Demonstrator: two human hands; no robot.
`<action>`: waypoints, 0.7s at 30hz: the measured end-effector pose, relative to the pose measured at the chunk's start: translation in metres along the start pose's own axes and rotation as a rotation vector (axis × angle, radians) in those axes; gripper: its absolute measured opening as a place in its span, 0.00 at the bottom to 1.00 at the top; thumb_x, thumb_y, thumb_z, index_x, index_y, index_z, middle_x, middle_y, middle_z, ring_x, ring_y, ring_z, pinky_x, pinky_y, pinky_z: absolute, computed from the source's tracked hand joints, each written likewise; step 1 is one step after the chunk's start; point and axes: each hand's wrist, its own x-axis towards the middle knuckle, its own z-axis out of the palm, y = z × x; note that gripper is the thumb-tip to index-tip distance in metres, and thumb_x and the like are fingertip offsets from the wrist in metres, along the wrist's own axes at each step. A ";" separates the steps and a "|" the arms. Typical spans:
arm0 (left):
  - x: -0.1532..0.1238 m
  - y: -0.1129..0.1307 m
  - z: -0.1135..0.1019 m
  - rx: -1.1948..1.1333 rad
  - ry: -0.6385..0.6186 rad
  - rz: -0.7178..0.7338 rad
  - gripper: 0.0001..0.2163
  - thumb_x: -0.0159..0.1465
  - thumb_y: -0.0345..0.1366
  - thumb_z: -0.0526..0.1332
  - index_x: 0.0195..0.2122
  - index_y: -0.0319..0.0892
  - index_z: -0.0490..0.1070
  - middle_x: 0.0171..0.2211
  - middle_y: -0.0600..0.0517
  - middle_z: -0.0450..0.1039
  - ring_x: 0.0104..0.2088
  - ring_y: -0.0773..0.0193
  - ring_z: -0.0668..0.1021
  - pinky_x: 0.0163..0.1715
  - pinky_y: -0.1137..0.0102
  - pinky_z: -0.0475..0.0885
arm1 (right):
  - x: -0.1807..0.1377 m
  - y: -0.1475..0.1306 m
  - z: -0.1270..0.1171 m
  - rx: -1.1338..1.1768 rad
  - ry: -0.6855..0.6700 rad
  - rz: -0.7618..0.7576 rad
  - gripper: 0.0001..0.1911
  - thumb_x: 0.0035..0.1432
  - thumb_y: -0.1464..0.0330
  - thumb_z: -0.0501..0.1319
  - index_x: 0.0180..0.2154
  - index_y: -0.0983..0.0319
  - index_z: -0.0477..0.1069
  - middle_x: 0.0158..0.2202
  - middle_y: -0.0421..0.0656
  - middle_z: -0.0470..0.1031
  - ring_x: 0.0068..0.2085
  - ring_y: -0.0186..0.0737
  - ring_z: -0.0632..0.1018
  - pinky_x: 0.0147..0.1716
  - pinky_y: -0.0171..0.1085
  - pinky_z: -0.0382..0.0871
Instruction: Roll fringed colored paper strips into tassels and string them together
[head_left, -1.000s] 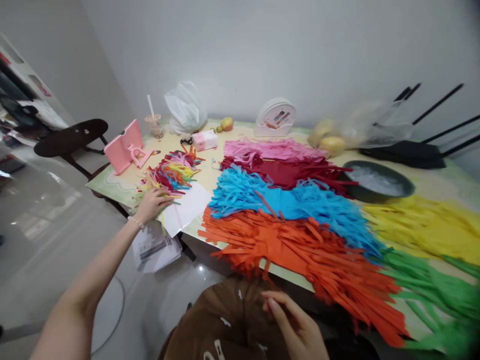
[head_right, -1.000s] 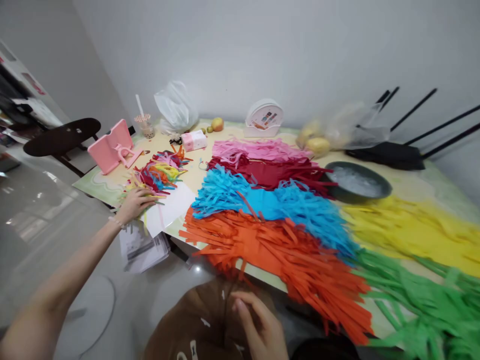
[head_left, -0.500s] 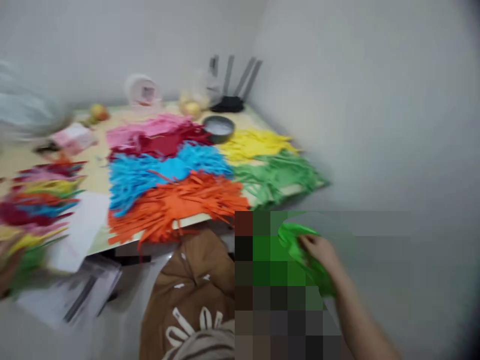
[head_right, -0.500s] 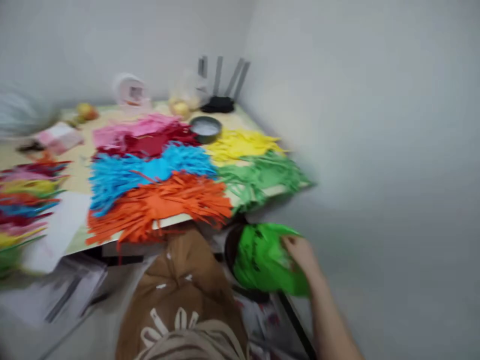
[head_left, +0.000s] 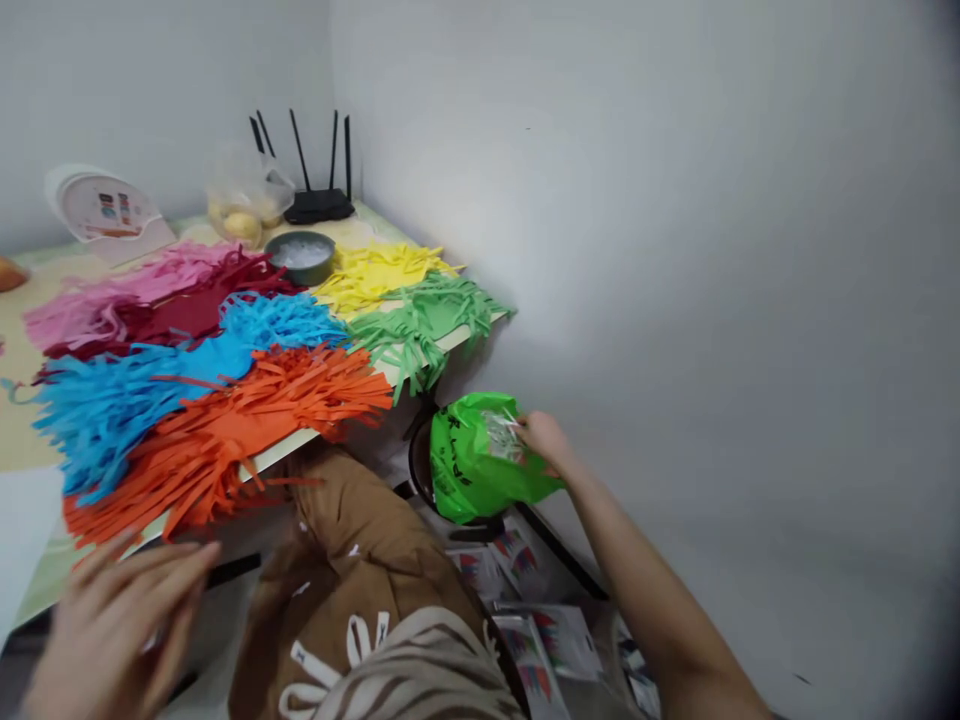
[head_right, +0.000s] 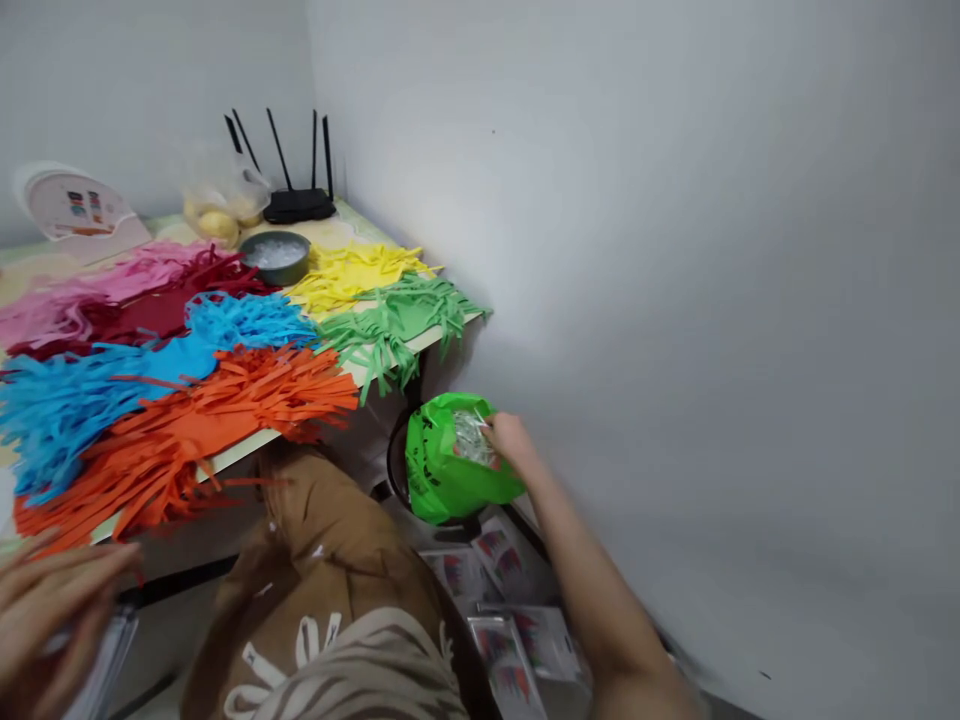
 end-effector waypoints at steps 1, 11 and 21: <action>0.006 0.015 0.015 -0.038 -0.026 0.075 0.30 0.60 0.34 0.57 0.62 0.74 0.60 0.33 0.60 0.82 0.32 0.50 0.81 0.46 0.46 0.69 | -0.003 0.004 -0.002 0.026 0.006 -0.001 0.14 0.67 0.62 0.60 0.49 0.63 0.72 0.47 0.46 0.75 0.44 0.41 0.78 0.44 0.43 0.76; 0.016 0.086 0.082 -0.334 -0.164 0.308 0.14 0.65 0.24 0.57 0.48 0.45 0.72 0.33 0.53 0.80 0.35 0.63 0.79 0.56 0.56 0.67 | -0.053 -0.011 -0.028 0.283 0.215 -0.205 0.19 0.71 0.63 0.49 0.43 0.66 0.75 0.30 0.46 0.77 0.30 0.38 0.78 0.29 0.34 0.72; 0.141 0.145 0.095 -0.897 -0.164 -0.022 0.28 0.66 0.38 0.61 0.67 0.46 0.56 0.55 0.42 0.72 0.42 0.60 0.80 0.46 0.64 0.75 | -0.228 -0.147 -0.180 0.441 0.714 -1.010 0.18 0.70 0.59 0.51 0.36 0.60 0.76 0.29 0.36 0.74 0.28 0.28 0.76 0.31 0.32 0.68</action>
